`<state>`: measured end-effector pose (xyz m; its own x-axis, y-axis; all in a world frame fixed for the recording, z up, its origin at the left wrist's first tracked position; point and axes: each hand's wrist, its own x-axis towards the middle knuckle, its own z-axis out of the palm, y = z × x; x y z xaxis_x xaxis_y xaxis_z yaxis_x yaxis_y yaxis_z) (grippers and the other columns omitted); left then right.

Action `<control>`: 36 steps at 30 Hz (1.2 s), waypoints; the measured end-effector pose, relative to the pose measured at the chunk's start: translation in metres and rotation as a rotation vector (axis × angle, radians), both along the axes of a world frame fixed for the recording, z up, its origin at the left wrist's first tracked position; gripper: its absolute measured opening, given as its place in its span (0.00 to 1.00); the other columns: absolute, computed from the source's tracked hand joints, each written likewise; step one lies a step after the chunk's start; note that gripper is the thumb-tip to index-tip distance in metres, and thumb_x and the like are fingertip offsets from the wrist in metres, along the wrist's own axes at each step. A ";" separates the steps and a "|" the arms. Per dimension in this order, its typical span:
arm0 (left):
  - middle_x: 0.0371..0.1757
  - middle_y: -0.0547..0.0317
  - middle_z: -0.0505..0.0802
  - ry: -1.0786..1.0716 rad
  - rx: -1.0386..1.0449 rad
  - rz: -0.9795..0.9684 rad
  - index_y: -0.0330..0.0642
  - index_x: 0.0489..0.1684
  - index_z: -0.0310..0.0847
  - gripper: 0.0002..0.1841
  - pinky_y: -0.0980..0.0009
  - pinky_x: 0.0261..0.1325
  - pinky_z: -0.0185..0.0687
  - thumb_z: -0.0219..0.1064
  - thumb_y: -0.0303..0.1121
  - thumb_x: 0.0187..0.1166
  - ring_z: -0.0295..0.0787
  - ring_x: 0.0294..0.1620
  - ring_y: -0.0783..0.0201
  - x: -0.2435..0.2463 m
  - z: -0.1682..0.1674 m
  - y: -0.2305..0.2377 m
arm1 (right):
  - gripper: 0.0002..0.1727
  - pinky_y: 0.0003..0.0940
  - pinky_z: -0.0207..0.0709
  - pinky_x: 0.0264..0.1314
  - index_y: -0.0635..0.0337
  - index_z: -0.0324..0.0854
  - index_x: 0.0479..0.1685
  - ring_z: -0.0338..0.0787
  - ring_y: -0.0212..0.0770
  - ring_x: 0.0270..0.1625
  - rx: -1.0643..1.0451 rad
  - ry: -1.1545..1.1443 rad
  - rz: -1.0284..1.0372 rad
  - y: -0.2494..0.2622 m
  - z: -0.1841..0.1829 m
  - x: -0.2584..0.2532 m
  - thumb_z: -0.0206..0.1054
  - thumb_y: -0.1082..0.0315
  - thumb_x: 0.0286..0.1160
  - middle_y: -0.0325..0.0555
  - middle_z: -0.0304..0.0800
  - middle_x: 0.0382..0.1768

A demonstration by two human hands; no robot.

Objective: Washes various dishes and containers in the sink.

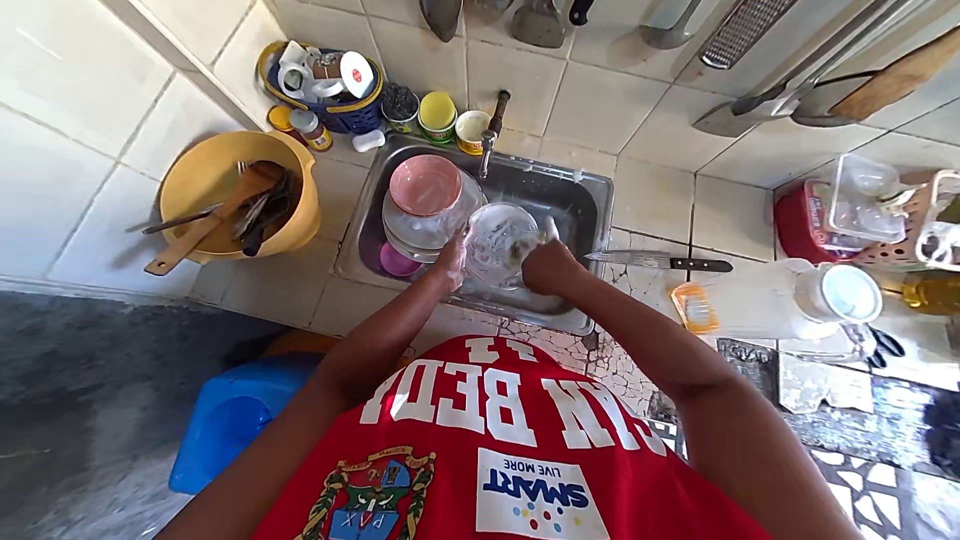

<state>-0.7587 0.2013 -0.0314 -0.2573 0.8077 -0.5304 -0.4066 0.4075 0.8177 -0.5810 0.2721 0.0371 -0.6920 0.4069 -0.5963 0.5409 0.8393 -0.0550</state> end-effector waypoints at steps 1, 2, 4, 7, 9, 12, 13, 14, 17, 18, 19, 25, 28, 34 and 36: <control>0.74 0.49 0.83 -0.031 -0.027 0.008 0.53 0.86 0.63 0.30 0.49 0.65 0.82 0.41 0.58 0.93 0.83 0.69 0.53 0.004 0.002 0.000 | 0.22 0.77 0.74 0.59 0.74 0.87 0.41 0.86 0.73 0.60 0.091 -0.069 -0.041 -0.001 0.000 -0.004 0.60 0.58 0.84 0.72 0.89 0.50; 0.72 0.49 0.84 -0.063 -0.046 0.015 0.54 0.85 0.64 0.30 0.49 0.62 0.83 0.41 0.59 0.92 0.84 0.66 0.52 0.008 0.005 0.000 | 0.22 0.76 0.74 0.59 0.75 0.87 0.41 0.86 0.74 0.61 0.130 -0.087 -0.085 -0.002 -0.001 -0.009 0.60 0.59 0.84 0.73 0.88 0.52; 0.73 0.51 0.84 -0.119 -0.017 -0.007 0.57 0.87 0.61 0.30 0.50 0.64 0.82 0.41 0.59 0.92 0.83 0.68 0.53 0.013 0.010 0.002 | 0.21 0.77 0.75 0.57 0.74 0.87 0.41 0.86 0.73 0.62 0.056 0.023 -0.144 0.001 -0.007 -0.019 0.63 0.59 0.80 0.72 0.88 0.53; 0.61 0.52 0.88 -0.116 0.079 -0.044 0.50 0.81 0.66 0.31 0.57 0.57 0.85 0.37 0.60 0.92 0.86 0.57 0.60 0.012 0.008 0.004 | 0.26 0.72 0.71 0.73 0.72 0.82 0.63 0.82 0.69 0.72 -0.252 0.326 -0.128 0.006 -0.032 -0.029 0.63 0.54 0.84 0.71 0.86 0.63; 0.52 0.55 0.89 -0.046 0.085 -0.055 0.47 0.74 0.71 0.33 0.60 0.52 0.87 0.34 0.62 0.92 0.88 0.49 0.64 0.010 0.015 0.004 | 0.25 0.66 0.74 0.73 0.71 0.84 0.61 0.86 0.66 0.67 -0.342 0.537 -0.115 -0.004 -0.046 -0.031 0.69 0.55 0.80 0.69 0.89 0.59; 0.60 0.45 0.87 0.120 0.007 -0.071 0.40 0.75 0.72 0.40 0.52 0.57 0.84 0.34 0.67 0.89 0.85 0.56 0.54 0.007 0.025 0.006 | 0.23 0.67 0.76 0.71 0.76 0.82 0.62 0.87 0.69 0.66 -0.186 0.602 -0.213 -0.023 -0.039 -0.032 0.66 0.62 0.80 0.73 0.88 0.57; 0.65 0.41 0.86 0.143 -0.016 -0.081 0.39 0.78 0.71 0.42 0.50 0.60 0.83 0.35 0.69 0.88 0.85 0.60 0.51 0.009 0.029 0.007 | 0.26 0.67 0.76 0.72 0.74 0.79 0.69 0.87 0.68 0.68 -0.185 0.666 -0.352 -0.023 -0.036 -0.032 0.66 0.61 0.81 0.72 0.88 0.60; 0.67 0.40 0.85 0.158 -0.031 -0.077 0.39 0.80 0.69 0.44 0.51 0.61 0.82 0.34 0.70 0.87 0.84 0.62 0.50 0.012 0.034 0.010 | 0.27 0.65 0.76 0.74 0.71 0.78 0.72 0.87 0.65 0.68 -0.224 0.779 -0.504 -0.018 -0.035 -0.031 0.69 0.61 0.79 0.70 0.88 0.61; 0.69 0.41 0.79 0.123 -0.017 0.046 0.36 0.78 0.67 0.41 0.53 0.66 0.76 0.35 0.66 0.90 0.77 0.66 0.51 0.015 0.017 0.016 | 0.24 0.42 0.87 0.64 0.72 0.79 0.65 0.92 0.44 0.56 -0.550 1.293 -0.890 0.005 -0.034 -0.019 0.75 0.72 0.71 0.58 0.91 0.54; 0.76 0.40 0.77 0.048 -0.001 0.102 0.38 0.83 0.63 0.39 0.51 0.69 0.75 0.36 0.63 0.91 0.76 0.71 0.50 0.014 0.009 0.014 | 0.23 0.39 0.89 0.57 0.70 0.77 0.65 0.92 0.40 0.51 -0.709 1.417 -1.009 0.010 -0.029 -0.016 0.74 0.74 0.72 0.53 0.91 0.52; 0.79 0.42 0.76 -0.051 0.018 0.142 0.43 0.87 0.59 0.39 0.48 0.70 0.76 0.34 0.65 0.90 0.76 0.74 0.49 0.012 0.003 0.012 | 0.22 0.40 0.90 0.52 0.67 0.76 0.66 0.93 0.39 0.48 -0.848 1.499 -1.113 0.014 -0.024 -0.013 0.72 0.73 0.74 0.50 0.91 0.50; 0.52 0.56 0.89 -0.296 0.238 0.275 0.49 0.69 0.73 0.26 0.58 0.55 0.86 0.37 0.55 0.94 0.87 0.53 0.61 0.011 0.017 0.008 | 0.20 0.40 0.89 0.52 0.59 0.81 0.58 0.93 0.37 0.47 -0.926 1.579 -1.309 0.033 -0.036 0.003 0.57 0.51 0.91 0.44 0.92 0.44; 0.23 0.67 0.75 -0.019 0.060 0.376 0.47 0.40 0.74 0.16 0.77 0.23 0.71 0.49 0.46 0.94 0.70 0.19 0.73 0.019 0.043 0.015 | 0.17 0.53 0.83 0.65 0.70 0.85 0.58 0.92 0.52 0.57 -0.252 1.251 -1.193 0.048 -0.065 0.013 0.60 0.64 0.87 0.61 0.92 0.51; 0.23 0.61 0.79 0.254 -0.015 0.277 0.37 0.45 0.82 0.22 0.71 0.22 0.76 0.57 0.51 0.90 0.72 0.16 0.69 0.032 0.052 0.015 | 0.21 0.60 0.77 0.74 0.72 0.85 0.60 0.88 0.62 0.67 0.060 1.206 -0.840 0.012 -0.053 0.002 0.69 0.63 0.78 0.67 0.89 0.60; 0.32 0.52 0.84 0.298 0.004 0.247 0.32 0.57 0.82 0.19 0.65 0.30 0.80 0.57 0.43 0.91 0.77 0.24 0.64 0.038 0.051 0.011 | 0.18 0.61 0.79 0.70 0.68 0.90 0.51 0.87 0.62 0.66 0.164 1.245 -0.614 -0.006 -0.038 -0.008 0.68 0.60 0.79 0.65 0.87 0.61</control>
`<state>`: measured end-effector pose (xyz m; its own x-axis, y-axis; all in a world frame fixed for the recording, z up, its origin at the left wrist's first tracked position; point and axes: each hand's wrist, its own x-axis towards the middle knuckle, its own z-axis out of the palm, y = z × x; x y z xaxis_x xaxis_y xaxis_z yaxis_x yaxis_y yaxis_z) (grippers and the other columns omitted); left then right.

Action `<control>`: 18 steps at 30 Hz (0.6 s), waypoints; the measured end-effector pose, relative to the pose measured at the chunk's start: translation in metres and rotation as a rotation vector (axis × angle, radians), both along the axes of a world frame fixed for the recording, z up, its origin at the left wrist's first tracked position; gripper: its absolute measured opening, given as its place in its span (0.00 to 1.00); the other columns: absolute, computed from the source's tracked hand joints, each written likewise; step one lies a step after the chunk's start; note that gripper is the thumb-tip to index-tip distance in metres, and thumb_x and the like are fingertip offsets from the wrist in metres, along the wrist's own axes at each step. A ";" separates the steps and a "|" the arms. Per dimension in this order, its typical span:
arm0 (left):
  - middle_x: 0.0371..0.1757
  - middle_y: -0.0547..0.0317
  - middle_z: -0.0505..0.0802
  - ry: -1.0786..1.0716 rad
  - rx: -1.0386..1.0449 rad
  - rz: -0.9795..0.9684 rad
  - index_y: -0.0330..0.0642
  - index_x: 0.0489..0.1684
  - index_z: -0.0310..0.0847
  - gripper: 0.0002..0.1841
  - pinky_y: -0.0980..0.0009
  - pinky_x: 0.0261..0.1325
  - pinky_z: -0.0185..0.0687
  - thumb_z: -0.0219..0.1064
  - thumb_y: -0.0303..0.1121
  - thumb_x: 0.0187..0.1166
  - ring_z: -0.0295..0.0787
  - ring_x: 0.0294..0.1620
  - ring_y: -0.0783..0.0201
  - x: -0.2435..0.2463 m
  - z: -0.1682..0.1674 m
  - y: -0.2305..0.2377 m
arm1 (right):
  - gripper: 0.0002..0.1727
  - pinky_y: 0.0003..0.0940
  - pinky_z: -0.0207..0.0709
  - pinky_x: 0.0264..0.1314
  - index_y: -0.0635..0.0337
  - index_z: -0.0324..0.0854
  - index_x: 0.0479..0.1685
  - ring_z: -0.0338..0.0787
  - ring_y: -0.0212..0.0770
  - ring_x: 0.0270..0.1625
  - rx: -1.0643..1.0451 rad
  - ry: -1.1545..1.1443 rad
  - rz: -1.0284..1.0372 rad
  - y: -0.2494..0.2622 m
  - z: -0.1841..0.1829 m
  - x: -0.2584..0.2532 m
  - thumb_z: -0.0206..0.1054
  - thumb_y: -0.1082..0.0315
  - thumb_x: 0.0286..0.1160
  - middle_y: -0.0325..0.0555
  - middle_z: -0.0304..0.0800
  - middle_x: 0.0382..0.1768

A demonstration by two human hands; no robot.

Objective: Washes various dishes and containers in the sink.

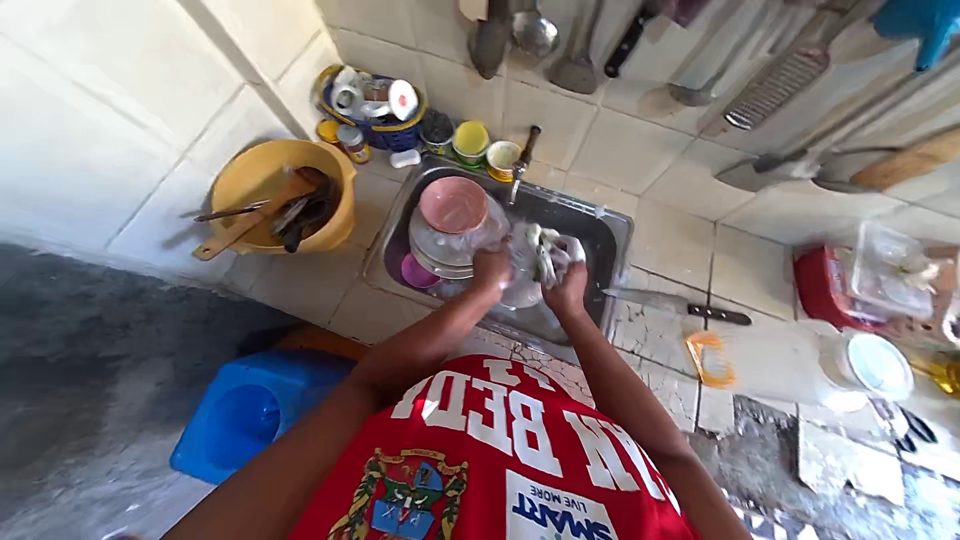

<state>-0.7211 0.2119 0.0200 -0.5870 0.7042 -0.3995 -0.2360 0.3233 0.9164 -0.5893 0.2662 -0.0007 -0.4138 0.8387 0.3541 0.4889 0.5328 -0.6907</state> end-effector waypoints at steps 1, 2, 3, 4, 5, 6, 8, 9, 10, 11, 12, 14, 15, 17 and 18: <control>0.34 0.50 0.85 0.021 0.000 -0.019 0.31 0.55 0.81 0.18 0.63 0.32 0.82 0.57 0.41 0.91 0.79 0.27 0.62 0.003 -0.001 -0.001 | 0.17 0.64 0.78 0.68 0.66 0.91 0.48 0.87 0.64 0.65 0.091 -0.036 0.006 -0.005 0.005 -0.006 0.70 0.59 0.77 0.66 0.88 0.59; 0.33 0.50 0.85 0.047 -0.009 -0.038 0.32 0.52 0.82 0.18 0.62 0.33 0.82 0.57 0.41 0.91 0.80 0.27 0.62 0.006 0.000 -0.002 | 0.18 0.68 0.75 0.68 0.66 0.90 0.49 0.86 0.68 0.65 0.122 -0.059 -0.007 -0.008 0.007 -0.009 0.72 0.59 0.74 0.68 0.88 0.58; 0.33 0.49 0.86 0.059 -0.023 -0.069 0.32 0.52 0.83 0.19 0.60 0.35 0.81 0.56 0.42 0.91 0.80 0.27 0.60 0.008 0.004 -0.003 | 0.20 0.71 0.72 0.70 0.69 0.89 0.53 0.84 0.72 0.67 0.077 -0.070 -0.024 -0.007 0.008 -0.010 0.72 0.61 0.72 0.73 0.87 0.60; 0.32 0.51 0.85 0.056 -0.036 -0.096 0.34 0.52 0.84 0.19 0.61 0.33 0.80 0.57 0.44 0.91 0.78 0.25 0.61 0.010 0.007 -0.003 | 0.22 0.72 0.67 0.76 0.73 0.85 0.59 0.79 0.75 0.73 -0.018 -0.070 -0.034 -0.002 0.009 -0.008 0.71 0.65 0.72 0.77 0.82 0.65; 0.30 0.52 0.83 0.041 -0.046 -0.122 0.36 0.52 0.84 0.19 0.62 0.32 0.79 0.58 0.45 0.91 0.77 0.23 0.62 0.011 0.013 -0.004 | 0.23 0.68 0.61 0.84 0.75 0.81 0.66 0.74 0.72 0.79 -0.118 -0.042 -0.033 0.007 0.007 -0.005 0.66 0.68 0.76 0.77 0.77 0.72; 0.30 0.53 0.82 0.029 -0.048 -0.141 0.37 0.53 0.83 0.19 0.62 0.33 0.78 0.59 0.46 0.90 0.75 0.24 0.62 0.012 0.017 -0.005 | 0.22 0.61 0.65 0.84 0.77 0.77 0.70 0.77 0.67 0.78 -0.252 0.007 -0.062 0.015 0.006 -0.002 0.61 0.70 0.82 0.75 0.79 0.72; 0.29 0.52 0.85 0.129 0.025 -0.156 0.36 0.48 0.86 0.19 0.59 0.33 0.81 0.62 0.46 0.88 0.79 0.24 0.60 0.008 -0.002 -0.003 | 0.24 0.53 0.77 0.72 0.69 0.74 0.75 0.85 0.53 0.68 -0.583 0.160 -0.144 0.030 -0.002 0.001 0.50 0.60 0.94 0.65 0.84 0.67; 0.30 0.50 0.87 0.196 0.055 -0.184 0.35 0.46 0.86 0.19 0.55 0.37 0.82 0.63 0.45 0.87 0.82 0.27 0.58 0.005 -0.009 -0.002 | 0.26 0.52 0.80 0.65 0.63 0.76 0.73 0.87 0.50 0.62 -0.727 0.213 -0.200 0.037 -0.006 0.001 0.47 0.52 0.95 0.60 0.85 0.63; 0.31 0.49 0.87 0.245 0.072 -0.211 0.34 0.45 0.86 0.19 0.54 0.39 0.83 0.62 0.45 0.87 0.84 0.29 0.57 0.003 -0.011 -0.003 | 0.28 0.53 0.81 0.60 0.61 0.77 0.70 0.87 0.49 0.57 -0.807 0.217 -0.247 0.040 -0.008 0.001 0.45 0.48 0.94 0.58 0.86 0.59; 0.31 0.49 0.88 0.278 0.073 -0.234 0.34 0.45 0.86 0.20 0.54 0.41 0.83 0.61 0.46 0.88 0.84 0.30 0.56 0.002 -0.010 -0.004 | 0.29 0.56 0.81 0.59 0.63 0.78 0.69 0.87 0.52 0.57 -0.810 0.165 -0.267 0.038 -0.006 0.001 0.45 0.48 0.95 0.60 0.86 0.59; 0.32 0.48 0.88 0.315 0.066 -0.249 0.34 0.45 0.87 0.21 0.53 0.43 0.84 0.60 0.47 0.89 0.85 0.31 0.56 0.001 -0.009 -0.005 | 0.27 0.61 0.79 0.62 0.67 0.77 0.70 0.87 0.58 0.59 -0.739 0.076 -0.243 0.032 0.000 0.001 0.46 0.53 0.95 0.66 0.86 0.60; 0.38 0.44 0.90 0.403 0.036 -0.292 0.33 0.46 0.87 0.22 0.49 0.52 0.81 0.58 0.47 0.90 0.87 0.40 0.52 -0.003 -0.004 -0.004 | 0.20 0.68 0.75 0.69 0.75 0.76 0.70 0.85 0.68 0.66 -0.485 -0.148 -0.097 0.011 0.020 0.000 0.59 0.69 0.86 0.75 0.84 0.62; 0.43 0.42 0.91 0.437 0.015 -0.326 0.33 0.50 0.87 0.21 0.47 0.57 0.81 0.58 0.45 0.90 0.88 0.46 0.49 -0.004 -0.002 -0.004 | 0.22 0.69 0.75 0.71 0.76 0.77 0.68 0.85 0.71 0.67 -0.333 -0.252 -0.011 0.001 0.031 -0.003 0.65 0.70 0.80 0.76 0.85 0.62; 0.50 0.38 0.92 0.442 0.009 -0.365 0.31 0.58 0.86 0.19 0.46 0.63 0.83 0.59 0.40 0.90 0.90 0.51 0.47 -0.008 -0.001 -0.005 | 0.22 0.69 0.77 0.70 0.74 0.83 0.64 0.87 0.71 0.67 -0.074 -0.349 0.119 -0.001 0.038 -0.011 0.67 0.64 0.78 0.74 0.89 0.59; 0.44 0.41 0.92 0.398 0.037 -0.335 0.30 0.56 0.86 0.19 0.51 0.53 0.86 0.60 0.40 0.89 0.89 0.42 0.52 -0.008 -0.002 -0.005 | 0.22 0.68 0.75 0.73 0.74 0.83 0.65 0.86 0.70 0.68 -0.066 -0.343 0.174 0.008 0.039 -0.012 0.66 0.64 0.79 0.74 0.88 0.60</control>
<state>-0.7289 0.2068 0.0182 -0.4280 0.8890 -0.1628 0.2439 0.2871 0.9263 -0.6012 0.2740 0.0385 -0.6366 0.7621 0.1180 0.6040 0.5878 -0.5381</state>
